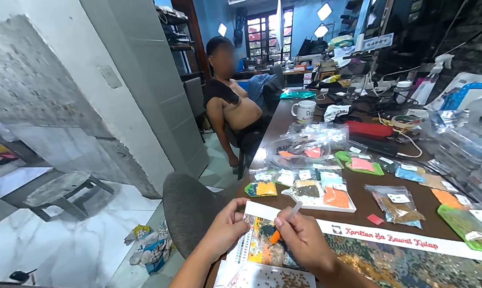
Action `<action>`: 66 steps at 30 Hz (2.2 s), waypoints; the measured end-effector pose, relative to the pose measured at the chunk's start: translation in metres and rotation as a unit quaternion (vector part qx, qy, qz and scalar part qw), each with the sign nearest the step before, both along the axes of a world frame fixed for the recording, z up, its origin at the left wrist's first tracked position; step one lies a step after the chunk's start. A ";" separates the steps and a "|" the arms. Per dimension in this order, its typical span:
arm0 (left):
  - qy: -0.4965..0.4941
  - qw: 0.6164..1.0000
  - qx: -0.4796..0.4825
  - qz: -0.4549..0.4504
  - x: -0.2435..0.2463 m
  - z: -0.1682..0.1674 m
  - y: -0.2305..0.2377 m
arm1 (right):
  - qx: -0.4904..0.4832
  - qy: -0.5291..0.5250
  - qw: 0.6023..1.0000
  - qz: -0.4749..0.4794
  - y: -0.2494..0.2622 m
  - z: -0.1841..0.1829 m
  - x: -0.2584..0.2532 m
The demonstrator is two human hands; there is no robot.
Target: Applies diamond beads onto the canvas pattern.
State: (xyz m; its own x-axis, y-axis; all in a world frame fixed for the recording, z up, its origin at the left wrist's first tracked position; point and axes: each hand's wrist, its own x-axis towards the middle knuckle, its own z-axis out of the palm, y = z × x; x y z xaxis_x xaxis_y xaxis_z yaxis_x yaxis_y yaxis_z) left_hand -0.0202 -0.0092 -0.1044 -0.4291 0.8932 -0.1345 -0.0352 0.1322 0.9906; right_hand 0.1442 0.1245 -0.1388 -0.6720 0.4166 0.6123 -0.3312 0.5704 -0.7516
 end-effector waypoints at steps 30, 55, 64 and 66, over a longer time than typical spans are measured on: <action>-0.001 1.000 0.007 -0.010 -0.002 -0.003 -0.002 | 0.003 -0.040 0.999 -0.036 0.001 -0.001 0.004; 0.007 1.000 0.002 -0.008 -0.004 -0.004 -0.003 | -0.009 -0.057 0.998 -0.019 -0.001 0.002 0.005; 0.009 1.000 -0.001 -0.012 -0.005 -0.005 -0.002 | 0.013 -0.056 0.998 -0.011 -0.001 0.000 0.004; 0.010 1.000 -0.004 -0.010 -0.005 -0.005 -0.002 | 0.018 -0.055 0.998 -0.013 -0.001 -0.001 0.004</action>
State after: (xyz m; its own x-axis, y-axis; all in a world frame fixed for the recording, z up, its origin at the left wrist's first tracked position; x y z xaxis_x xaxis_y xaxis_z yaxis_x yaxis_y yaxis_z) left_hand -0.0251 -0.0112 -0.1098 -0.4139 0.9006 -0.1328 -0.0132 0.1399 0.9901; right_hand 0.1485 0.1236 -0.1396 -0.7252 0.4135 0.5505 -0.2322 0.6058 -0.7610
